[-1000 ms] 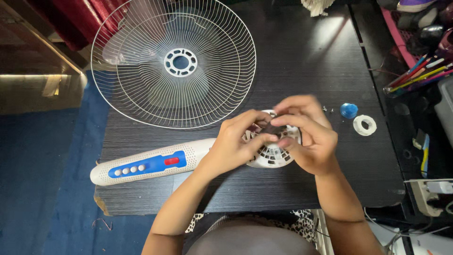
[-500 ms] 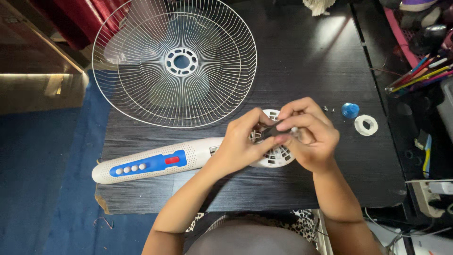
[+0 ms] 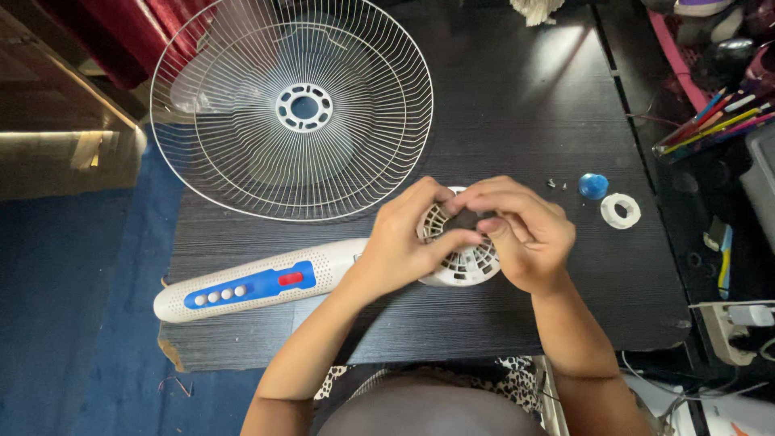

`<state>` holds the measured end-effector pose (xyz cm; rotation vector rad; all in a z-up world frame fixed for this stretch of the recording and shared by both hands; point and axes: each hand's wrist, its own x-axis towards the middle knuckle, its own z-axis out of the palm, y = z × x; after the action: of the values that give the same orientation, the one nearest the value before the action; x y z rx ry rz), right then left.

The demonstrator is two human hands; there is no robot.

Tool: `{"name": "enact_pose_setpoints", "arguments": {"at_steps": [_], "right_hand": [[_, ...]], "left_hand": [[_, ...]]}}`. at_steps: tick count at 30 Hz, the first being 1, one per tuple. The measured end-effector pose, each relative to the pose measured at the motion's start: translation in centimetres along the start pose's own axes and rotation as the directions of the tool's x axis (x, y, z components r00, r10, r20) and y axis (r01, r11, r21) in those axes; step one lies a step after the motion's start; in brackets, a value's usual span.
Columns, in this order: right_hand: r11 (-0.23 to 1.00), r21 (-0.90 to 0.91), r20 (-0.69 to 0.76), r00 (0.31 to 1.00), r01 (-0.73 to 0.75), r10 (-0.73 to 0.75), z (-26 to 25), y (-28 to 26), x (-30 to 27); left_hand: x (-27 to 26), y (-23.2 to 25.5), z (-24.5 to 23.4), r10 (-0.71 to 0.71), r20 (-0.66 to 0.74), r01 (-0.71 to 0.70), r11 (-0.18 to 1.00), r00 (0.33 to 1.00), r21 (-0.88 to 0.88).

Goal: The person removes the front grill of a handheld electric fan, then uses a screwdriver to loosen and remove screws from the fan's motor housing. The person continues to unscrew and remove additional screws from the fan's neck joint.

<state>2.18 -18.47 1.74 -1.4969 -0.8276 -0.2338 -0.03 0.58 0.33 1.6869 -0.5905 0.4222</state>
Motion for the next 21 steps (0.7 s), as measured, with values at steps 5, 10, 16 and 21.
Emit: {"name": "enact_pose_setpoints", "arguments": {"at_steps": [5,10,16,21], "right_hand": [[0.987,-0.085,0.105,0.986,0.139,-0.13,-0.2,-0.1,0.1],[1.0,-0.013,0.038,0.999,0.025,-0.024,0.0,0.0,-0.5],[0.971,-0.162,0.126,0.98,0.173,-0.154,-0.1,0.2,-0.5],[0.982,-0.174,0.086,0.994,0.075,-0.061,0.0,-0.4,-0.4]], "left_hand": [[-0.1,0.2,-1.6,-0.246,0.086,0.258,0.952,0.965,-0.166],[-1.6,1.3,-1.8,-0.469,-0.17,0.495,0.851,0.867,0.174],[-2.9,0.6,-4.6,-0.826,0.237,0.859,0.496,0.511,-0.123],[-3.4,-0.6,-5.1,-0.783,0.439,0.896,0.349,0.44,-0.275]]}}
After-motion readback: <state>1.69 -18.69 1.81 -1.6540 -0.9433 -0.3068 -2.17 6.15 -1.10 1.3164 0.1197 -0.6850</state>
